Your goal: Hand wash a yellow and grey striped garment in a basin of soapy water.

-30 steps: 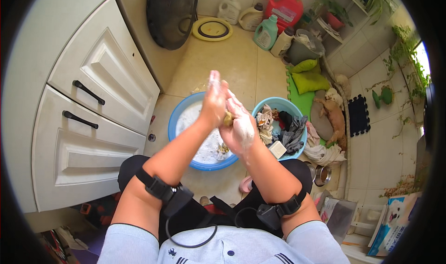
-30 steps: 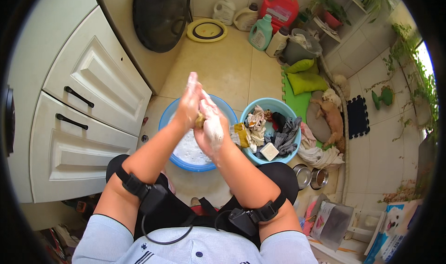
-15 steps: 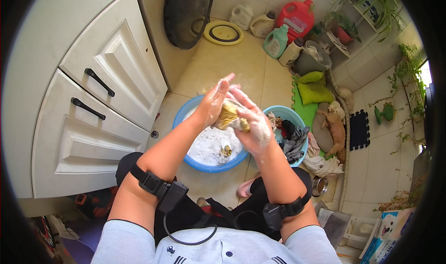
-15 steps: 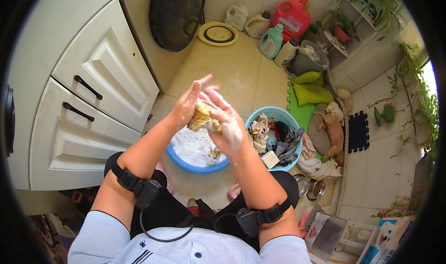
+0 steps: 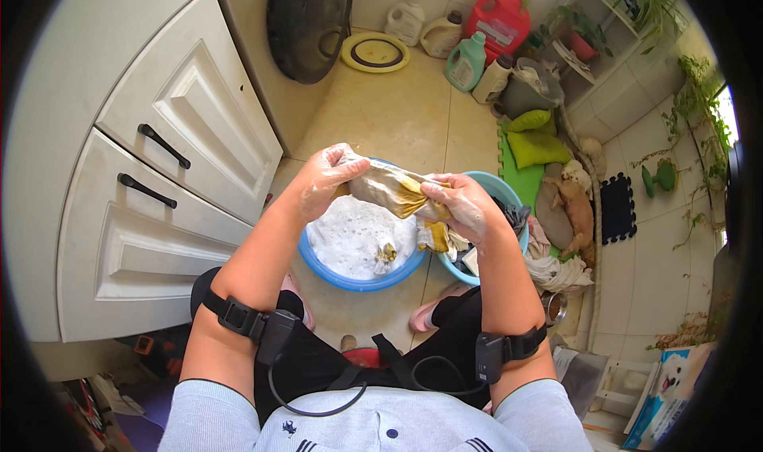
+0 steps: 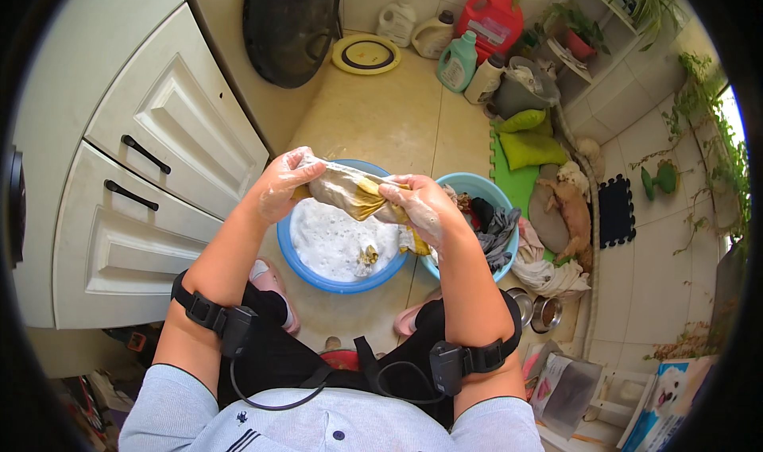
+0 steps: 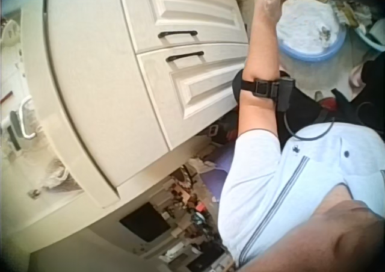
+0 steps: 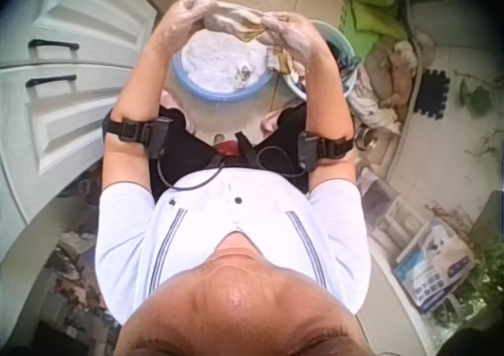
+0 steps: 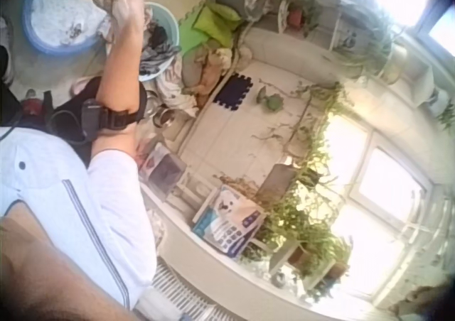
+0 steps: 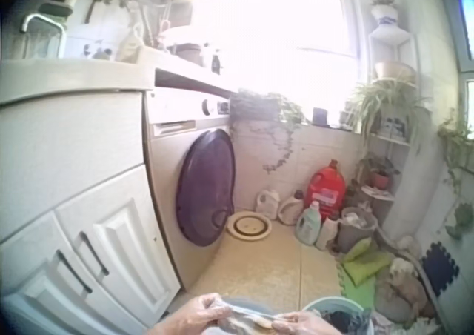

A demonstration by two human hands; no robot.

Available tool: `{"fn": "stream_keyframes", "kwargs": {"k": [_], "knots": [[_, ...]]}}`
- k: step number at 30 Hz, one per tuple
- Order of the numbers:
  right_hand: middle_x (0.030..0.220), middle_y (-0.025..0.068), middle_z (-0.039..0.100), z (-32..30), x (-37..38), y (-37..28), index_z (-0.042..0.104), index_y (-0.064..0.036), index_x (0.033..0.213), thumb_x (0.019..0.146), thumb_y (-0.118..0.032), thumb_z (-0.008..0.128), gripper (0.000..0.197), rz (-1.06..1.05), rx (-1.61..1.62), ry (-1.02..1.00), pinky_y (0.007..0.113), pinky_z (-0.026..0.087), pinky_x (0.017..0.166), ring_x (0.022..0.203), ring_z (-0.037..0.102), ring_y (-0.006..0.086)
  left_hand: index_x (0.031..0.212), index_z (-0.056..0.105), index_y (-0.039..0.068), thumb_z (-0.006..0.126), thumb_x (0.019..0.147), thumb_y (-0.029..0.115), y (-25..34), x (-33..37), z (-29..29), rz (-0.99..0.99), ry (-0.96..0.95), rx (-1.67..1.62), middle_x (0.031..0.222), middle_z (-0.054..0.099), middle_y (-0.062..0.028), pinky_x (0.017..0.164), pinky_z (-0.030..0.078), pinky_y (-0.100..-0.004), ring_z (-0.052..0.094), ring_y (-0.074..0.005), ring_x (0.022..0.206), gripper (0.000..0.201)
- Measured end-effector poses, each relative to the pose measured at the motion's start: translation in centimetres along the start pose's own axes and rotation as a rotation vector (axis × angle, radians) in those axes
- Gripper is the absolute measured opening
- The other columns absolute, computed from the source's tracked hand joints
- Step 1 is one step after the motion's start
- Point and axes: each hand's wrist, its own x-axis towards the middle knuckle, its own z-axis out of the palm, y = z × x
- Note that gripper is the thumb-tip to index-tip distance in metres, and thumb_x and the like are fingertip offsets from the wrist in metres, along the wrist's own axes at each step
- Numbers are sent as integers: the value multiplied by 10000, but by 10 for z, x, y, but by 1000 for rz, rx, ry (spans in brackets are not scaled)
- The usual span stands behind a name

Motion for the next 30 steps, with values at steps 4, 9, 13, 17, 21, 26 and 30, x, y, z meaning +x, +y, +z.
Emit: {"fn": "stream_keyframes", "kwargs": {"k": [4,9,13,17,21,26,30], "knots": [[992,92,569,-8,-2,-2,517,23,1070,866,-201,501,303,109,-55,-33,304,465,797,883,555,161,845,479,47,619,798,187,-7,5,1,111,85,45,790,531,-26,601,415,-221,505,-81,703,203],[1071,87,540,-5,4,2,484,-22,1080,914,-232,388,284,-85,430,-119,355,415,889,980,524,201,889,482,39,585,825,202,-11,3,1,121,179,75,816,540,-24,605,425,-212,518,-82,712,203],[910,76,559,4,13,9,511,-41,945,918,-225,373,231,-169,808,56,372,445,847,875,552,210,851,533,17,594,818,222,-11,4,22,94,282,99,747,564,-22,581,419,-219,512,-84,643,216],[837,42,561,2,25,19,506,-55,894,921,-259,373,245,-100,931,-89,310,479,755,784,563,161,648,541,-6,651,760,258,-18,10,25,413,539,891,534,498,-37,490,358,-274,396,-108,506,307],[786,45,549,10,33,16,499,-59,858,915,-273,390,246,-103,931,66,315,480,714,745,553,175,625,538,-2,649,758,270,-15,15,27,347,601,1036,499,468,-63,465,335,-287,391,-121,488,323],[709,54,510,17,49,26,476,-80,804,884,-328,453,261,-160,820,348,316,471,613,655,522,185,523,498,32,625,762,268,-16,5,82,610,439,763,456,420,-91,436,317,-310,354,-159,432,359],[631,41,498,59,48,31,464,-95,742,863,-328,484,264,-162,810,352,288,433,493,546,503,153,554,543,37,585,767,259,-35,20,76,917,489,1113,508,507,-141,442,366,-349,460,-286,445,311]]}}
